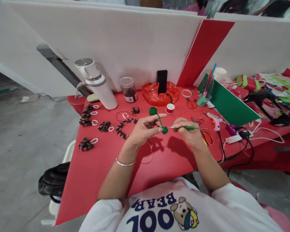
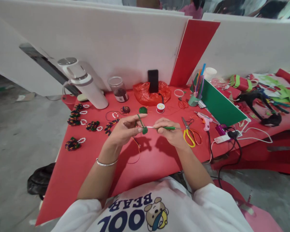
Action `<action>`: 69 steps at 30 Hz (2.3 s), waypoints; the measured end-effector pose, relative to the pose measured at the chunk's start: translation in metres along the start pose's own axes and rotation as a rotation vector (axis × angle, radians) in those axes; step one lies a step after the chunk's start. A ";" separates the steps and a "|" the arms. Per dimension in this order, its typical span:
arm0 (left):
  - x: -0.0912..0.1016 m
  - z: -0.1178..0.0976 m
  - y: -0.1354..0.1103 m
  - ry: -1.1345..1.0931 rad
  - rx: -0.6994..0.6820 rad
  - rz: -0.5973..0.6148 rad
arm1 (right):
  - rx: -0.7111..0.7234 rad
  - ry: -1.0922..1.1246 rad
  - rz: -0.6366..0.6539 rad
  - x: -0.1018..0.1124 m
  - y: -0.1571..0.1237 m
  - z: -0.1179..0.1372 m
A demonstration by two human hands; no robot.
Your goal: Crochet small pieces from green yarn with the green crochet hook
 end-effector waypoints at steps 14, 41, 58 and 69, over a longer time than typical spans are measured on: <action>-0.013 0.000 0.000 -0.030 -0.080 -0.156 | 0.016 0.134 -0.038 -0.004 0.000 -0.005; -0.018 -0.006 -0.002 0.025 -0.027 -0.079 | 0.074 -0.039 0.075 0.007 0.007 0.005; -0.012 -0.002 -0.004 0.018 0.068 0.006 | -0.046 0.097 0.123 0.013 0.008 -0.007; -0.013 -0.004 -0.002 -0.003 0.104 0.051 | 0.102 -0.116 0.341 0.021 0.016 0.017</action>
Point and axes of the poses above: each hand's wrist, its own y-axis towards the middle knuckle, its own x-axis out of the back of the hand, z = x × y, the point moved 3 cm from there along y, towards the middle knuckle, and after that the axes turned 2 degrees about -x, right-handed, at the moved point
